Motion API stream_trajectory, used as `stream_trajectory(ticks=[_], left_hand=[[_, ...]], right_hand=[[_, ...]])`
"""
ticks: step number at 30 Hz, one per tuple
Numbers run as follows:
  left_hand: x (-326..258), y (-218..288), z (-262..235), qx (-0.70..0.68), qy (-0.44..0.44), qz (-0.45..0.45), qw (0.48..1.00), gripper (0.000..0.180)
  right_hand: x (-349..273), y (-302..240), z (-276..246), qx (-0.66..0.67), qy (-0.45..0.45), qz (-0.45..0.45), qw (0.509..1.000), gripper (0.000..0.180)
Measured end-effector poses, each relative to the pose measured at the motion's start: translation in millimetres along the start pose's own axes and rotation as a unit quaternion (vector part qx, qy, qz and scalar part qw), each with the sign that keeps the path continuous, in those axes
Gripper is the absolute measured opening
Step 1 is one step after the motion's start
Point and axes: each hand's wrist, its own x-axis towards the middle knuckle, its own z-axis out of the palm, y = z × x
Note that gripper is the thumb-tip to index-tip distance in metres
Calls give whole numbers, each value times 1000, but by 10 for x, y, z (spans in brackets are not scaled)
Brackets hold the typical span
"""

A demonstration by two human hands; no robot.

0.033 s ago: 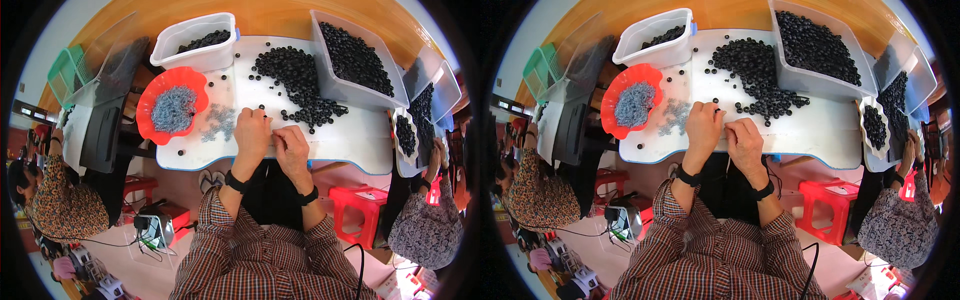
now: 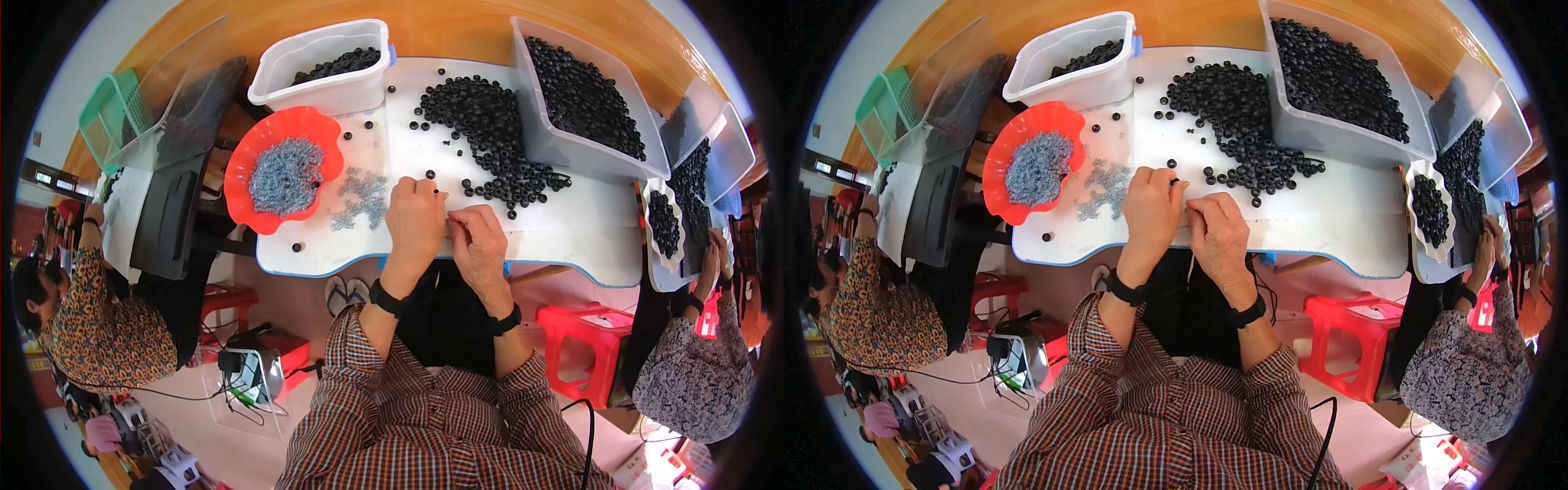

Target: Sorting small black parts and metal pins at a factory workbench.

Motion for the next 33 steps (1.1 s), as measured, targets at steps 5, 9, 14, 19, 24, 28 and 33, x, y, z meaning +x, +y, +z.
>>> stream_trajectory(ticks=[5, 9, 14, 19, 24, 28, 33], left_hand=[[-152, -7, 4, -23, 29, 41, 998, 10], [-161, 6, -19, 0, -20, 58, 998, 16], [-218, -12, -88, -26, -7, 62, 998, 18], [-373, 55, -355, -263, 22, -41, 964, 10], [-708, -134, -557, -611, -70, -269, 741, 16], [-831, -297, -640, -667, -16, -324, 671, 19], [-833, -438, -698, -689, 6, -324, 649, 21]], right_hand=[[9, -26, 7, -13, 1, 3, 1000, 14], [-7, 12, 26, -13, 0, 2, 1000, 14], [-18, -36, 36, -20, -9, 6, 1000, 15], [-33, -27, 44, -8, -4, 8, 1000, 14], [-32, -159, 135, 17, -27, 16, 999, 14], [5, -336, 304, 20, -52, -11, 998, 14], [91, -455, 541, -42, -54, -79, 995, 17]])
